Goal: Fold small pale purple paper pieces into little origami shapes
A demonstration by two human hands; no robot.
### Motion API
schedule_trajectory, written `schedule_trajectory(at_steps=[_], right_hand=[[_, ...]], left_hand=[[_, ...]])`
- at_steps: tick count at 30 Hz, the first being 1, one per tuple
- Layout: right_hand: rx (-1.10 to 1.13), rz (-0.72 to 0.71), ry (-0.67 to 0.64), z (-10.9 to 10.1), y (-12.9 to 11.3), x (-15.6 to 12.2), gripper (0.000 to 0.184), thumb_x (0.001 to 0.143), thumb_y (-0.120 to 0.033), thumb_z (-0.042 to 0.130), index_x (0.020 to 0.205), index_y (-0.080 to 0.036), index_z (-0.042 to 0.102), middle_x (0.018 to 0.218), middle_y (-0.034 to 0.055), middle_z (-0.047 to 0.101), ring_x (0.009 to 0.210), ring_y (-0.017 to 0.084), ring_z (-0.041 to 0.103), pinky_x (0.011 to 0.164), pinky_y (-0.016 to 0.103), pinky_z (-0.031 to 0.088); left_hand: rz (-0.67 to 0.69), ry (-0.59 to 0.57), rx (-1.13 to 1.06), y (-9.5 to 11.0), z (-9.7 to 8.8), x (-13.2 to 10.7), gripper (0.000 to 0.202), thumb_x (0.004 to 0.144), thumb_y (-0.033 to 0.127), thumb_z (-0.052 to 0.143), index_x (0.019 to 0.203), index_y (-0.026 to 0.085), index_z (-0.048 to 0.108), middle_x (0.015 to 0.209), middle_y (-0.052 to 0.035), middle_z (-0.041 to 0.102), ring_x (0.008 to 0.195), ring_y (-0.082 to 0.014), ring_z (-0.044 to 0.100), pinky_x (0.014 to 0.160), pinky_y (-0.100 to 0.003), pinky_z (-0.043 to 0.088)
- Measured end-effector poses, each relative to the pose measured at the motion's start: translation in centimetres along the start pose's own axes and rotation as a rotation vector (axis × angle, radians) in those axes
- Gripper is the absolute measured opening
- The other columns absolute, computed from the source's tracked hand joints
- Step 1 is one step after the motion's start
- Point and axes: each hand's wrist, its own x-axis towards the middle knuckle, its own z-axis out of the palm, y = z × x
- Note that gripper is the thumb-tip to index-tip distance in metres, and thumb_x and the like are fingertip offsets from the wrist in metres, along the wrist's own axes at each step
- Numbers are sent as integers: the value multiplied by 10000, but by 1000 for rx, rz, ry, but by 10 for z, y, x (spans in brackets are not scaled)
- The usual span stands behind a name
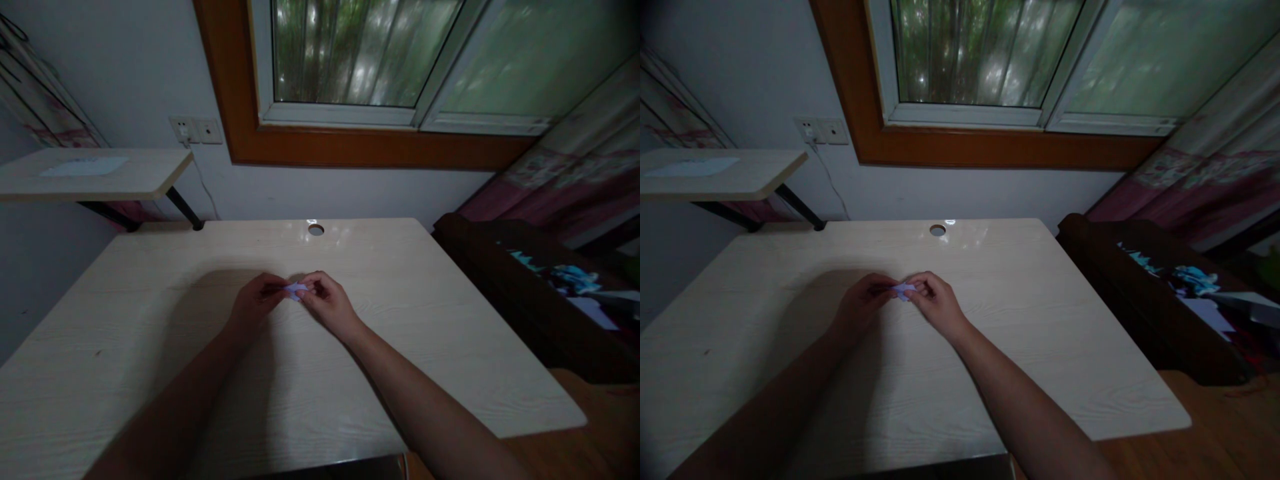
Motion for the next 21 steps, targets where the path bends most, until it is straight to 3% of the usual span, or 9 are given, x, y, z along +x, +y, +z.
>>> schedule_trajectory(at_steps=[8,12,21], right_hand=[[-267,-144,84,-3,-4,-2,229,852,-295,673,1062,-218,624,945,55,694,840,173,650,783,307,524],[-332,-188,111,-2,-2,-3,217,859,-306,666,1057,-226,628,929,49,696,815,173,657,769,307,532],[-562,-305,25,-2,-4,-3,169,911,-305,589,1062,-239,628,943,68,701,831,199,656,775,340,534]], left_hand=[[226,51,128,3,0,1,154,799,257,710,922,199,638,921,-33,562,816,-135,590,739,-271,547],[238,27,187,11,1,-1,113,806,249,696,856,182,620,862,-24,554,761,-126,573,666,-237,526],[263,2,315,13,3,-3,74,840,247,649,887,191,637,837,-28,587,761,-138,587,689,-254,528]])
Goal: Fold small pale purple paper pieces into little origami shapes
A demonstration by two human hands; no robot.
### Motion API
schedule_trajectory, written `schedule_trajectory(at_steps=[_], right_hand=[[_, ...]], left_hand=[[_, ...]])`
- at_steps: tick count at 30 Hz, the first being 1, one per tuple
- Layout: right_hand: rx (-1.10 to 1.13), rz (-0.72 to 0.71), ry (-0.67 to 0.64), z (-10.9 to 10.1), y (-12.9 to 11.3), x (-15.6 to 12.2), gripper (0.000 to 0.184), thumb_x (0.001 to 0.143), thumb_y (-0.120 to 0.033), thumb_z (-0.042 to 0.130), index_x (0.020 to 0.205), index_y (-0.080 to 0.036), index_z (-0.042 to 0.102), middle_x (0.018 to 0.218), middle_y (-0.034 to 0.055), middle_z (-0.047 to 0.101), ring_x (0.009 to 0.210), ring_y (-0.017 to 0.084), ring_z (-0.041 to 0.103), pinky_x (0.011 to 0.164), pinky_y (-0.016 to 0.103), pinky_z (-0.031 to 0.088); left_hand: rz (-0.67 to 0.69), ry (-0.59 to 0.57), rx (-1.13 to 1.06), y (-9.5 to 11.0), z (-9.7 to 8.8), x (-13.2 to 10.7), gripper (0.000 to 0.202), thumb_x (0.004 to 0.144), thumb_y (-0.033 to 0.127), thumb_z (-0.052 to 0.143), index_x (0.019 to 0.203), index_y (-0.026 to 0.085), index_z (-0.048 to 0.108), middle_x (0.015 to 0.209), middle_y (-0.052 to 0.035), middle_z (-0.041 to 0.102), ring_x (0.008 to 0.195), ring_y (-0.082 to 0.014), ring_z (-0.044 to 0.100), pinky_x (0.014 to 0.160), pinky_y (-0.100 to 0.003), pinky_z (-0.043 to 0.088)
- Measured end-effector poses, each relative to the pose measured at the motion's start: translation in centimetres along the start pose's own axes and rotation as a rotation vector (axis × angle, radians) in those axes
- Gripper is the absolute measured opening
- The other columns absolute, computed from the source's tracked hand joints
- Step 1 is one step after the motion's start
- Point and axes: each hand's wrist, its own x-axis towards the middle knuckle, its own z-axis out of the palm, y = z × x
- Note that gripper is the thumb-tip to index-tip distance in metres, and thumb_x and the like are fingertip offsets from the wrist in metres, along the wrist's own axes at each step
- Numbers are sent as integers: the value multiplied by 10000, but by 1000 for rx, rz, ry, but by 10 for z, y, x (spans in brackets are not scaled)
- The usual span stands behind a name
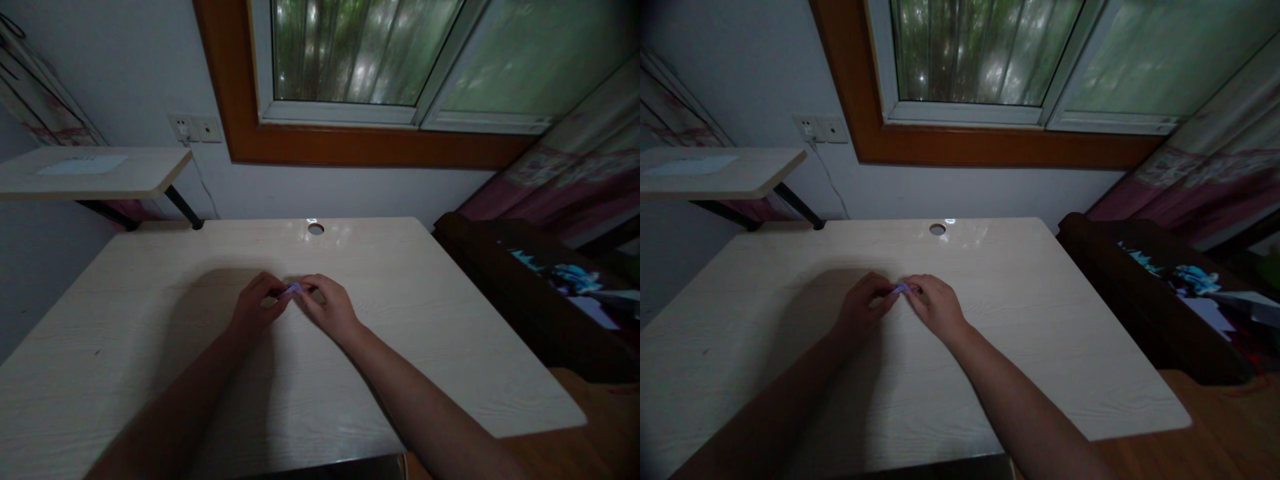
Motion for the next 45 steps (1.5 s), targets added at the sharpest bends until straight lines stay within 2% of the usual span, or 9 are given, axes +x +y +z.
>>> schedule_trajectory(at_steps=[5,10,18,27,38,45], right_hand=[[-100,-117,-66,-2,-3,0,189,941,-272,536,1108,-247,621,973,70,705,883,208,648,806,353,516],[-172,-174,-113,-3,-5,1,226,954,-245,508,1162,-257,598,1012,73,697,920,216,632,834,362,500],[-209,-144,-157,-2,-6,0,254,962,-231,474,1203,-239,554,993,91,665,907,217,621,792,340,501],[-128,-116,-157,-2,-5,0,217,975,-257,459,1159,-253,573,1010,75,675,899,198,645,789,320,512],[-164,-182,-194,-4,-1,-2,205,967,-210,425,1131,-237,544,969,77,661,841,189,629,744,302,510],[-196,-189,-179,-5,-2,-3,178,969,-212,436,1112,-220,543,981,79,674,862,183,642,765,289,513]], left_hand=[[-35,19,5,-2,0,1,64,854,252,634,851,188,628,818,-29,571,740,-135,577,671,-244,527],[-40,28,-13,-2,0,0,78,855,266,634,849,191,613,811,-23,572,723,-129,574,651,-231,522],[121,77,68,-1,0,3,41,840,182,641,877,197,631,837,-30,594,774,-141,587,697,-268,516],[162,65,72,-4,0,0,69,847,197,653,915,208,647,872,-36,628,831,-151,610,747,-285,522],[156,60,15,0,-2,1,134,833,172,667,959,217,652,911,-42,635,862,-156,624,772,-296,535],[168,62,18,0,-3,0,137,822,222,693,954,212,655,931,-49,648,876,-162,630,773,-295,541]])
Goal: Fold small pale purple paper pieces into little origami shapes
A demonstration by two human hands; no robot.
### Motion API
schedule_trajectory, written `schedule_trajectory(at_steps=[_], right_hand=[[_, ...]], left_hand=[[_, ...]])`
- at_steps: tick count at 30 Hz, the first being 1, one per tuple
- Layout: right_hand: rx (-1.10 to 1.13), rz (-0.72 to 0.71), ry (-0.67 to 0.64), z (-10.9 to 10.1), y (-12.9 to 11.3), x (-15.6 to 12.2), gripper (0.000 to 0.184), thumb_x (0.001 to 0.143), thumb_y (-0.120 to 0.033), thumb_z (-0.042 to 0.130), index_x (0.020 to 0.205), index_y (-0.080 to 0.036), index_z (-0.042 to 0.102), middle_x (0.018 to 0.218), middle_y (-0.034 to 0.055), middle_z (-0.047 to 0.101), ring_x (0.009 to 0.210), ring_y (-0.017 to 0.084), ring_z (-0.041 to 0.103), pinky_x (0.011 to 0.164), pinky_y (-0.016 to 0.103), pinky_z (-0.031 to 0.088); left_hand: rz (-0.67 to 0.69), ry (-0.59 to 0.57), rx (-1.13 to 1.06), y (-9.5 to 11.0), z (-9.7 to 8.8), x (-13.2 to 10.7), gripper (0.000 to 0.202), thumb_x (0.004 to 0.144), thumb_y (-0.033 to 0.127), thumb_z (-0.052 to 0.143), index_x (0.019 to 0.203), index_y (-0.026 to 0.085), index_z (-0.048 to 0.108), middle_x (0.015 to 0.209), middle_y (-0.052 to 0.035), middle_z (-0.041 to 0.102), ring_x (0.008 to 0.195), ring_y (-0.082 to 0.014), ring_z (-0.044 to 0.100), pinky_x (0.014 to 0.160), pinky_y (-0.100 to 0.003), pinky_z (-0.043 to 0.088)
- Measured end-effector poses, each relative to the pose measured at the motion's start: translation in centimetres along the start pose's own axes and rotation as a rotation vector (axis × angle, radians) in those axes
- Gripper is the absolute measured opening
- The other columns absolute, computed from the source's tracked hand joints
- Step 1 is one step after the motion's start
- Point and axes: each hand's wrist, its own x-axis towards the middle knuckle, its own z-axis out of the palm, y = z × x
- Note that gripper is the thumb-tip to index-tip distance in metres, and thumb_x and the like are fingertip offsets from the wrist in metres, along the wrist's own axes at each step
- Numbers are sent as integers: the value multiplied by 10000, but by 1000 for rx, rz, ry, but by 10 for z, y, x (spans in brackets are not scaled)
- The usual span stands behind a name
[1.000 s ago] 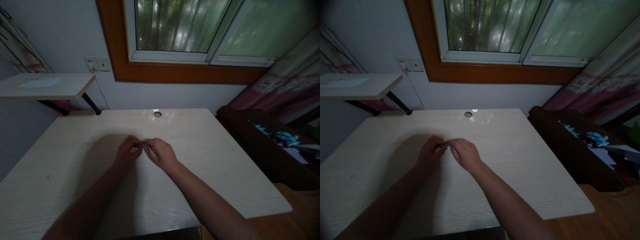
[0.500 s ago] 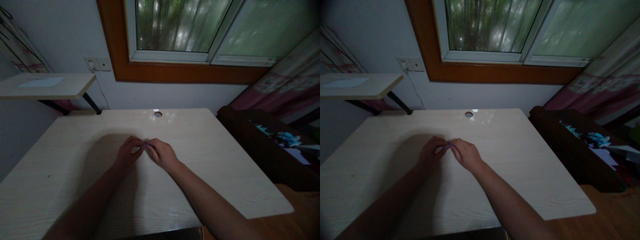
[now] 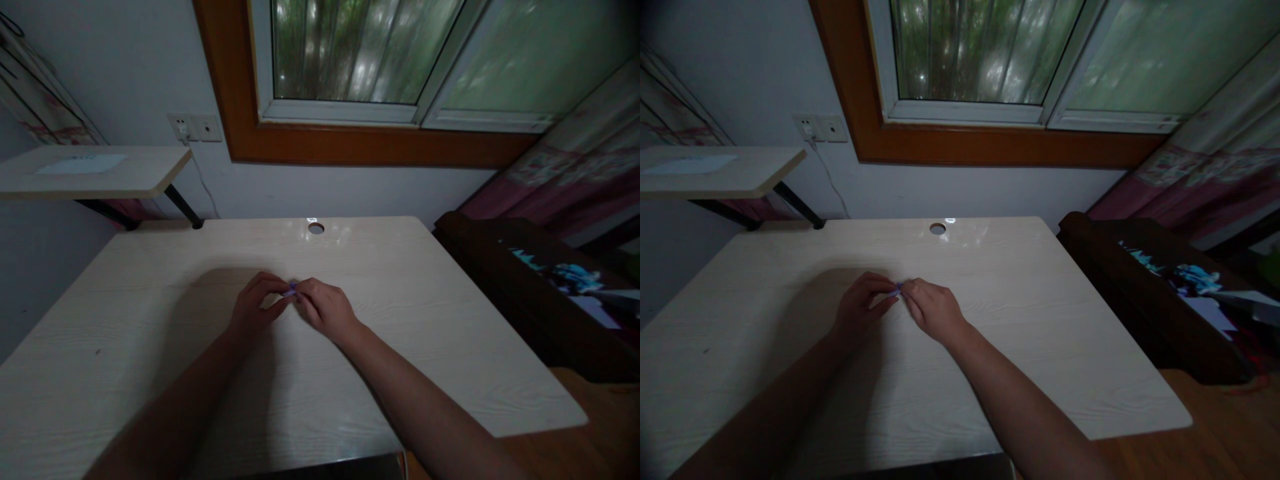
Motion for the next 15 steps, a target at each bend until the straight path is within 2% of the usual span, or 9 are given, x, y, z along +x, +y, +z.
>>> schedule_trajectory(at_steps=[5,11,15], right_hand=[[-24,-44,29,0,-1,1,161,968,-209,448,1089,-215,555,994,74,677,874,175,644,767,285,521],[24,-67,90,-1,-2,3,177,954,-215,505,1120,-234,565,1060,75,675,963,189,637,829,317,534],[41,-81,110,-2,-2,3,179,948,-205,522,1114,-234,581,1048,75,677,955,189,640,827,318,537]], left_hand=[[45,30,26,0,-1,1,112,831,239,685,937,208,661,881,-39,650,825,-154,633,741,-291,539],[71,28,20,-3,-1,1,111,832,211,684,940,207,664,901,-45,652,841,-154,638,752,-294,541],[103,29,10,-2,-1,1,117,826,189,690,938,211,667,897,-41,657,834,-146,638,759,-288,543]])
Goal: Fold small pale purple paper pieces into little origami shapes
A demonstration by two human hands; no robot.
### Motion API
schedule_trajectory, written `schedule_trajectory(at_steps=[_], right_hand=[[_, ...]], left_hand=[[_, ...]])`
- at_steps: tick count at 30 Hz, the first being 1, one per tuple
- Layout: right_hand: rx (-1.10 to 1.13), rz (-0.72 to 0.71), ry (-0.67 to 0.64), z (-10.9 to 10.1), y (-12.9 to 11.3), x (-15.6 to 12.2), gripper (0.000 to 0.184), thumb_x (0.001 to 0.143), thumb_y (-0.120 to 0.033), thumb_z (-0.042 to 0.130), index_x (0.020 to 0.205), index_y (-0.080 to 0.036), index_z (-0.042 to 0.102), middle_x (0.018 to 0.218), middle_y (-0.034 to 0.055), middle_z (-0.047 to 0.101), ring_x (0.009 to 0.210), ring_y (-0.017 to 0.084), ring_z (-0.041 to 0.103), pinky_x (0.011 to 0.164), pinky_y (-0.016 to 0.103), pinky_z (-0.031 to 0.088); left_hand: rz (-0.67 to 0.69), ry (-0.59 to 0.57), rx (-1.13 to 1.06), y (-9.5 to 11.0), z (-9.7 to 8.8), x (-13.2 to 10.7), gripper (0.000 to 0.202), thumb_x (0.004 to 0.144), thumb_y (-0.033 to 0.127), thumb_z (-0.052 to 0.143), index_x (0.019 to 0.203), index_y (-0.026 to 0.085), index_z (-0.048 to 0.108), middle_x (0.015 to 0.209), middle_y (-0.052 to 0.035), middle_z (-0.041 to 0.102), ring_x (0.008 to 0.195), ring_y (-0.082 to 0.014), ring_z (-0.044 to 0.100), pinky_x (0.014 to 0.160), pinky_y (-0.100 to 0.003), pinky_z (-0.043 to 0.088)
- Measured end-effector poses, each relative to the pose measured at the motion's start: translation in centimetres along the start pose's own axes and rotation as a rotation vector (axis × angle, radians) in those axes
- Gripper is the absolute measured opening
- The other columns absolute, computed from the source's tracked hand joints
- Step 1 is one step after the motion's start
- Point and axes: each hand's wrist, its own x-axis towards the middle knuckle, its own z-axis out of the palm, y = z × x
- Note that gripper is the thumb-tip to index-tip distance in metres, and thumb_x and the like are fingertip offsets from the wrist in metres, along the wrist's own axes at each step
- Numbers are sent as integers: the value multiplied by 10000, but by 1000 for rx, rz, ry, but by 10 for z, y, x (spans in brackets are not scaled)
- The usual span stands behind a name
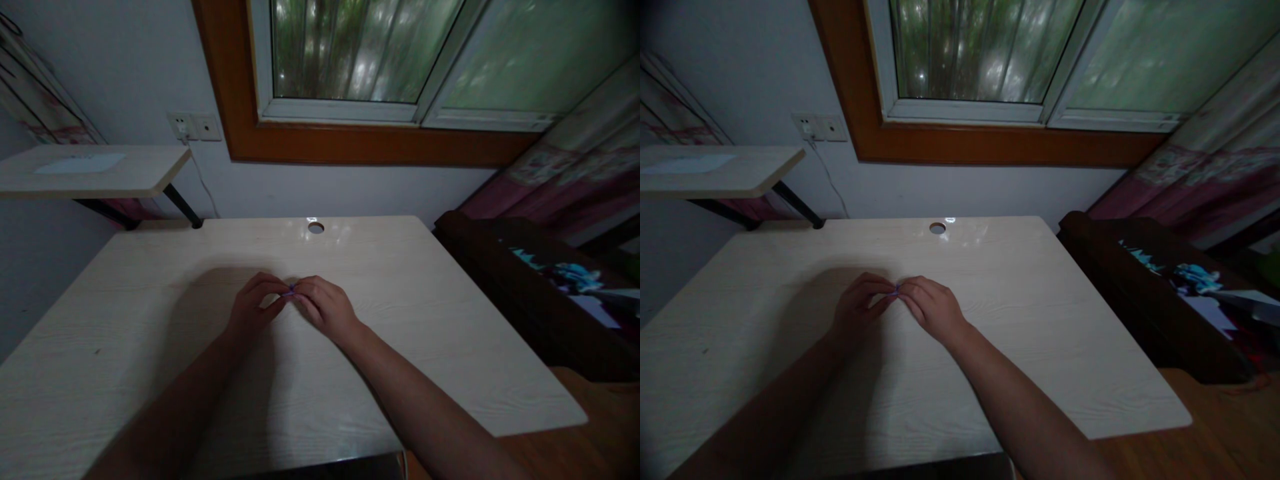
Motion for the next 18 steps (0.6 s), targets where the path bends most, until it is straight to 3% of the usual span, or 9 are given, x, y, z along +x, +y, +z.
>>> schedule_trajectory(at_steps=[18], right_hand=[[23,11,32,-2,-1,0,156,940,-204,531,1058,-225,630,1012,86,686,943,197,646,825,333,542]], left_hand=[[15,-7,12,3,-2,0,148,821,125,682,943,209,685,903,-51,659,845,-148,630,762,-295,531]])
